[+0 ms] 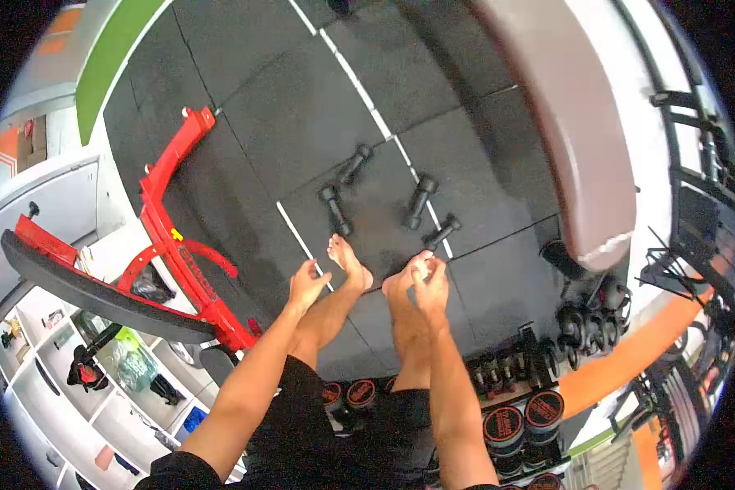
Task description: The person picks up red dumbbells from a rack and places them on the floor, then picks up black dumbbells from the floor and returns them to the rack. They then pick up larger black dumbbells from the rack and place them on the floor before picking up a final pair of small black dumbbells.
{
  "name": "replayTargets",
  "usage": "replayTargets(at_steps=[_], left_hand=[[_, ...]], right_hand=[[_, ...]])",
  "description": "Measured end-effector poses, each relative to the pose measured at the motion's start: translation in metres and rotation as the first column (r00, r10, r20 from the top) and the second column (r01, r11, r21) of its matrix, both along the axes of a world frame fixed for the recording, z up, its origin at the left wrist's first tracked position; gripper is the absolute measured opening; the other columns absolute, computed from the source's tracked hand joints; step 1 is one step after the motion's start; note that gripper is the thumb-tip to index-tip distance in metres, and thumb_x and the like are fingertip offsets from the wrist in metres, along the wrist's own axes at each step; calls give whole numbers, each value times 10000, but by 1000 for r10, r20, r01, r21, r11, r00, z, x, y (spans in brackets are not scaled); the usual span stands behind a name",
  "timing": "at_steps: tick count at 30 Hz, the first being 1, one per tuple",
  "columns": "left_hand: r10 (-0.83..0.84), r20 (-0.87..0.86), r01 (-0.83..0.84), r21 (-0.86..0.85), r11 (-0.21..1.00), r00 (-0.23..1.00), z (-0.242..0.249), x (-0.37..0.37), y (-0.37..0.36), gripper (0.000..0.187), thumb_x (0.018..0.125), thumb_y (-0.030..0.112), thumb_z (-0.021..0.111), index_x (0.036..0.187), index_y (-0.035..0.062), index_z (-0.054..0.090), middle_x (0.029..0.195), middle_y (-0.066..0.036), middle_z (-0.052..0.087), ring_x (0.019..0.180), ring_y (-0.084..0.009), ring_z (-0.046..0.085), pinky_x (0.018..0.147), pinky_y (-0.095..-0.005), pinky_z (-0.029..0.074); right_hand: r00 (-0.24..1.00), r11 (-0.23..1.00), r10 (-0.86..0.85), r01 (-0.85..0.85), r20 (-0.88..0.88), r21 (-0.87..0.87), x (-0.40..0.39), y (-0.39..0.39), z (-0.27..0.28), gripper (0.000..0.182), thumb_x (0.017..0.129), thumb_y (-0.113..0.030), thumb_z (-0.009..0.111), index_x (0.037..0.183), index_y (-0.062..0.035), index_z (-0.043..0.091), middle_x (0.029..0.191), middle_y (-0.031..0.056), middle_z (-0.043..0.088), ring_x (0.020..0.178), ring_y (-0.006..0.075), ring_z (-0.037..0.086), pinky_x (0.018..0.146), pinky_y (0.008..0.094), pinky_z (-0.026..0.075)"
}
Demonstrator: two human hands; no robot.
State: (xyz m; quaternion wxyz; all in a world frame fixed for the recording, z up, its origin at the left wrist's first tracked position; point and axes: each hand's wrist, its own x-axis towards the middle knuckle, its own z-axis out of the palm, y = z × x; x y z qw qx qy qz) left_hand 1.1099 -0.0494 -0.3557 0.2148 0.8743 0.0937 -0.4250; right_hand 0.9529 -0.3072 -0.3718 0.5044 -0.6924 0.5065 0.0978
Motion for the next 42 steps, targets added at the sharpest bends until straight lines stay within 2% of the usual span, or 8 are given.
replayTargets(at_steps=[3, 6, 10, 18, 26, 32, 36, 42], left_hand=[[-8, 22, 9, -48, 999, 1000, 57, -4, -4, 710, 762, 326, 787, 1344, 2, 539, 1288, -221, 618, 1195, -315, 605, 1010, -395, 475], [4, 66, 2, -87, 996, 998, 111, -8, -2, 737, 741, 362, 778, 1327, -22, 549, 1267, -253, 617, 1187, -355, 603, 1012, -403, 467], [159, 23, -150, -221, 963, 987, 186, -11, -3, 753, 770, 372, 792, 1370, 5, 524, 1313, -252, 592, 1233, -326, 577, 1032, -388, 451], [18, -77, -52, -471, 881, 997, 292, -14, -7, 792, 838, 315, 766, 1465, -2, 400, 1501, -186, 425, 1376, -320, 424, 1118, -407, 360], [-103, -141, -7, -621, 783, 985, 327, -8, 16, 857, 830, 322, 776, 1503, 25, 336, 1528, -194, 373, 1409, -330, 372, 1103, -431, 376], [-230, -110, 89, -701, 707, 967, 344, 6, 32, 857, 825, 310, 782, 1508, 43, 339, 1521, -221, 370, 1403, -319, 383, 1100, -429, 373], [-241, -274, -39, -731, 681, 931, 361, 8, 38, 770, 879, 314, 719, 1507, 60, 352, 1522, -176, 387, 1387, -273, 406, 1074, -387, 392], [-500, -323, 42, -807, 589, 804, 368, -6, 22, 675, 936, 293, 645, 1504, 72, 356, 1524, -144, 393, 1386, -249, 402, 1067, -391, 398]], right_hand=[[998, 999, -29, 30, 60, -19, -14, 4, 61, 608, 912, -440, 663, 1323, -31, 482, 1212, 213, 632, 1114, 313, 621, 953, 415, 480], [966, 966, -258, 256, 30, 47, -41, 6, 119, 576, 900, -317, 678, 1360, -39, 469, 1277, 203, 601, 1149, 317, 600, 990, 410, 457], [882, 846, -467, 429, 54, 316, -66, 1, 201, 648, 891, -251, 682, 1444, -73, 394, 1405, 198, 507, 1268, 316, 518, 1035, 412, 432], [942, 988, -62, 12, 331, 151, -76, -13, 331, 807, 850, -269, 711, 1530, -103, 308, 1517, 192, 405, 1402, 324, 395, 1089, 451, 391], [928, 993, 34, 11, 371, -118, -98, 32, 388, 873, 794, -291, 747, 1531, -109, 317, 1541, 161, 378, 1407, 313, 391, 1091, 462, 385], [897, 965, -143, 220, 419, -141, -123, 102, 412, 868, 791, -273, 751, 1531, -120, 323, 1532, 166, 386, 1387, 324, 410, 1081, 454, 398], [872, 928, -247, 339, 424, -157, -144, 146, 427, 863, 795, -261, 748, 1534, -134, 321, 1526, 163, 391, 1385, 320, 411, 1072, 445, 414], [785, 822, -417, 541, 457, -179, -184, 200, 459, 850, 807, -244, 739, 1536, -137, 317, 1524, 161, 394, 1388, 307, 412, 1070, 442, 421]])
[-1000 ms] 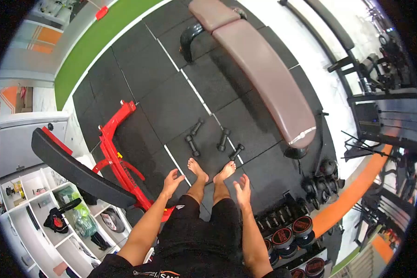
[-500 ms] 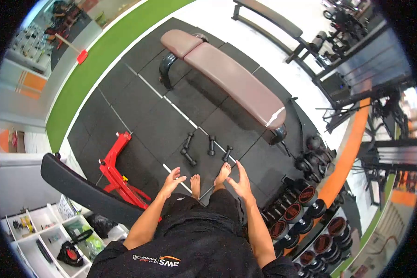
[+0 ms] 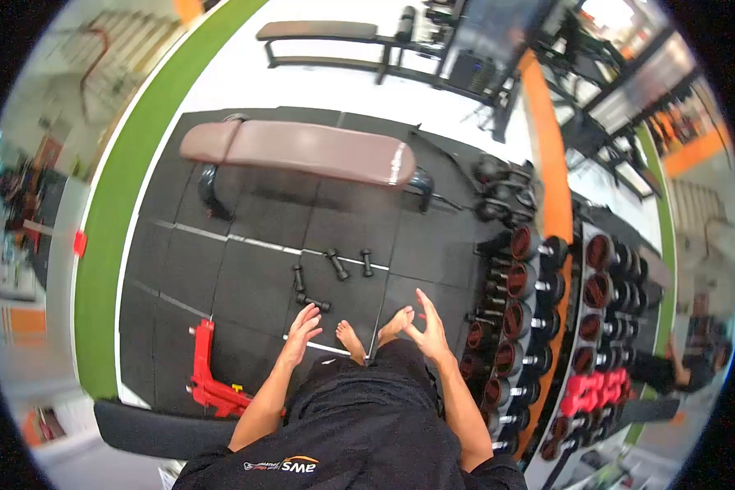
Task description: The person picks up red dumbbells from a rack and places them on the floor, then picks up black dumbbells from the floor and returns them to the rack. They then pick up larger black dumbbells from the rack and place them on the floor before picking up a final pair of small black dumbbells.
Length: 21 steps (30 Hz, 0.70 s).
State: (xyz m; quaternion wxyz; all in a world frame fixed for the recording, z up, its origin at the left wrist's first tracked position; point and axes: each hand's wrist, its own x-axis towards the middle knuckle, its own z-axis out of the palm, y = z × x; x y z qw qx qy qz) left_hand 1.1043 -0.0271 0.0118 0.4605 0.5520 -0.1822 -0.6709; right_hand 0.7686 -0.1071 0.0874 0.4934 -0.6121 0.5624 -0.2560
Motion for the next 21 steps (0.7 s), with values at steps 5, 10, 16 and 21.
replayTargets(at_steps=[5, 10, 16, 21], left_hand=[[-247, -1, 246, -58, 967, 969, 17, -28, -38, 675, 942, 282, 632, 1514, 74, 339, 1529, -141, 389, 1396, -248, 392, 1075, -386, 390], [-435, 13, 433, -121, 893, 900, 41, -74, -74, 656, 952, 268, 601, 1512, 53, 336, 1520, -144, 396, 1397, -266, 397, 1078, -402, 388], [-663, 6, 657, -139, 741, 749, 46, -157, -87, 642, 949, 253, 620, 1503, 60, 359, 1513, -148, 408, 1391, -263, 406, 1078, -391, 389], [-801, -4, 791, -158, 591, 598, 60, -250, -69, 652, 943, 263, 640, 1499, 59, 367, 1507, -151, 414, 1389, -257, 408, 1089, -380, 379]], right_hand=[[980, 980, -197, 198, 33, -16, -33, 48, 19, 836, 816, -190, 733, 1537, -130, 313, 1526, 157, 396, 1391, 297, 413, 1065, 442, 427], [911, 911, -411, 412, 44, -30, -77, 108, 30, 820, 838, -145, 719, 1537, -88, 296, 1523, 169, 405, 1383, 299, 431, 1047, 438, 438], [743, 743, -664, 668, 86, -39, -130, 194, 41, 827, 827, -151, 742, 1533, -105, 315, 1498, 160, 445, 1355, 297, 464, 1016, 421, 449], [618, 612, -784, 786, 57, -88, -172, 257, 42, 837, 817, -181, 752, 1530, -106, 320, 1483, 155, 464, 1335, 293, 481, 1029, 436, 436]])
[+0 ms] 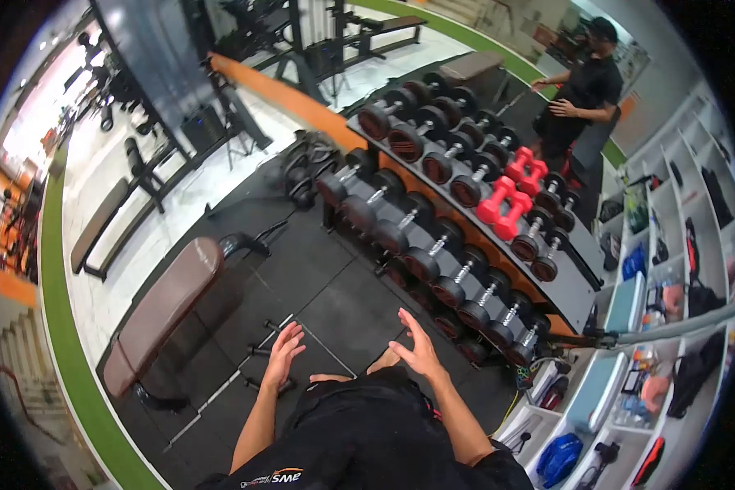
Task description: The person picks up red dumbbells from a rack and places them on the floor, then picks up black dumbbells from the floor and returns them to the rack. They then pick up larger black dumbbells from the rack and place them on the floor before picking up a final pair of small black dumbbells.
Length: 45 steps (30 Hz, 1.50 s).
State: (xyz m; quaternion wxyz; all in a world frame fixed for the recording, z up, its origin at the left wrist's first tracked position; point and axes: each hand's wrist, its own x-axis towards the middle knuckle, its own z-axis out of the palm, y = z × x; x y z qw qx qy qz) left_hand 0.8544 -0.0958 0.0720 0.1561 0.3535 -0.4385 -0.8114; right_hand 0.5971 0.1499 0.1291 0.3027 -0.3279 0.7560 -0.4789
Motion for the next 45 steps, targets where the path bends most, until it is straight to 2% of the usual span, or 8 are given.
replayTargets(at_steps=[5, 11, 20, 28, 35, 37, 41, 45], left_hand=[[-205, -53, 203, -46, 978, 977, 22, -93, 32, 601, 968, 235, 593, 1498, 62, 370, 1506, -155, 408, 1384, -266, 406, 1094, -409, 376], [-407, -121, 397, -99, 913, 905, 46, -187, 74, 630, 937, 155, 627, 1497, 39, 364, 1516, -163, 403, 1418, -272, 372, 1109, -396, 357], [-645, -230, 623, -168, 764, 728, 78, -281, 137, 630, 947, 111, 554, 1517, 17, 303, 1552, -164, 345, 1438, -288, 338, 1128, -430, 344], [-764, -285, 748, -187, 637, 579, 97, -342, 163, 649, 945, 146, 578, 1517, 14, 302, 1550, -170, 346, 1440, -282, 335, 1134, -430, 335], [-808, -319, 812, -160, 562, 496, 97, -407, 169, 671, 928, 156, 614, 1516, 27, 319, 1548, -152, 361, 1437, -282, 342, 1143, -429, 316], [-826, -311, 828, -170, 535, 470, 94, -428, 167, 677, 938, 178, 615, 1517, 16, 303, 1548, -165, 355, 1438, -278, 341, 1132, -426, 340], [-851, -316, 852, -187, 489, 419, 95, -473, 156, 693, 927, 179, 625, 1517, 15, 302, 1548, -168, 355, 1439, -280, 343, 1134, -424, 338], [-872, -311, 868, -206, 451, 379, 98, -512, 143, 697, 920, 172, 632, 1519, 25, 307, 1552, -157, 352, 1443, -272, 336, 1136, -416, 330]], right_hand=[[991, 990, -135, 135, 8, -32, -36, 49, -6, 846, 815, -196, 755, 1532, -100, 317, 1489, 156, 456, 1339, 295, 477, 1040, 444, 428], [964, 955, -264, 267, 33, -131, -68, 100, -2, 839, 822, -183, 741, 1535, -89, 308, 1495, 162, 448, 1344, 297, 473, 1056, 447, 411], [883, 863, -465, 469, 68, -189, -82, 174, 13, 834, 822, -169, 743, 1531, -86, 310, 1476, 175, 468, 1343, 295, 481, 1058, 437, 407], [778, 738, -612, 627, 145, -249, -87, 195, 18, 833, 828, -140, 733, 1535, -77, 297, 1488, 174, 455, 1346, 303, 474, 1070, 438, 400], [718, 643, -596, 695, 361, -322, -125, 189, 29, 808, 867, -111, 667, 1549, -50, 237, 1507, 168, 413, 1376, 283, 428, 1081, 406, 379], [708, 628, -616, 706, 345, -327, -141, 183, 32, 801, 868, -101, 658, 1548, -50, 238, 1508, 167, 411, 1375, 278, 427, 1078, 400, 381], [678, 587, -643, 735, 357, -338, -178, 171, 33, 831, 859, -135, 705, 1548, -57, 246, 1498, 165, 423, 1369, 278, 431, 1078, 409, 385], [680, 578, -631, 733, 374, -359, -210, 149, 45, 826, 864, -126, 698, 1549, -57, 242, 1505, 167, 411, 1372, 277, 426, 1077, 408, 384]])
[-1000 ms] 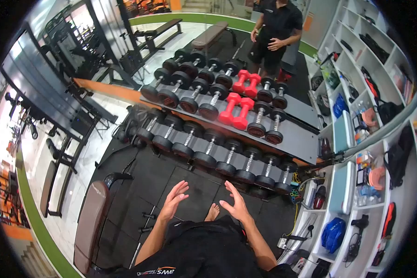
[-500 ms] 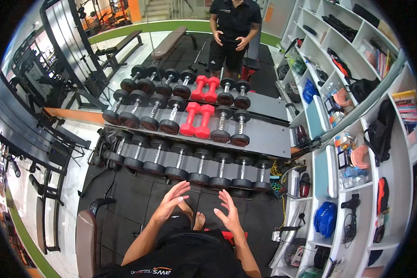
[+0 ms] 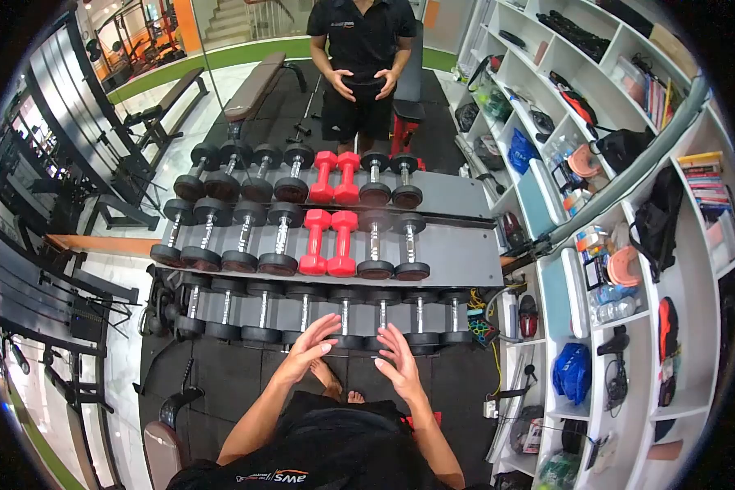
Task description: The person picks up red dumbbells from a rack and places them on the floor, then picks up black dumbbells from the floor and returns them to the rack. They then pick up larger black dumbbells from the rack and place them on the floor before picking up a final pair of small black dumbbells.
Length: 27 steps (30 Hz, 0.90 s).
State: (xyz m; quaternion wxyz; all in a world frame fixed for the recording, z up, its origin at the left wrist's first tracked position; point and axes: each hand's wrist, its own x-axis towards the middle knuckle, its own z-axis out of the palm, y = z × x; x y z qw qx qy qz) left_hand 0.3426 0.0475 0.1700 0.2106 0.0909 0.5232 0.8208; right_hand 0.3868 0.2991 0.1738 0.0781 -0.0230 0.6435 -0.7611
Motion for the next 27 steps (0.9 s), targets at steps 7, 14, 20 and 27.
replayTargets(at_steps=[7, 14, 20, 27], left_hand=[[-18, 9, 18, 51, 999, 1000, -5, -35, -15, 696, 916, 140, 635, 1521, 33, 307, 1560, -145, 343, 1444, -259, 336, 1128, -404, 338], [-1, 47, -2, 74, 997, 999, -15, -48, -22, 698, 919, 151, 647, 1520, 35, 311, 1556, -148, 348, 1440, -262, 343, 1124, -397, 335], [15, 46, -17, 36, 999, 999, -16, -65, -5, 728, 902, 202, 666, 1517, 30, 316, 1541, -150, 374, 1425, -270, 368, 1128, -411, 339], [28, 61, -29, 8, 1000, 998, -6, -81, 40, 693, 927, 174, 653, 1517, 34, 317, 1549, -149, 355, 1433, -259, 353, 1115, -387, 345]], right_hand=[[998, 997, 54, -55, 10, 61, -35, -35, 18, 808, 870, -108, 668, 1547, -46, 231, 1519, 178, 390, 1384, 274, 406, 1085, 392, 368], [997, 995, 68, -70, 30, 68, -55, -38, 16, 792, 887, -121, 679, 1544, -45, 243, 1511, 164, 407, 1382, 274, 418, 1083, 410, 380], [992, 988, 124, -126, 19, 94, -73, -32, 15, 800, 882, -119, 683, 1547, -48, 243, 1515, 162, 404, 1383, 274, 417, 1080, 411, 378], [989, 987, 146, -147, 13, 64, -86, 14, 8, 804, 880, -134, 692, 1546, -52, 248, 1518, 166, 404, 1383, 275, 422, 1081, 418, 380]])
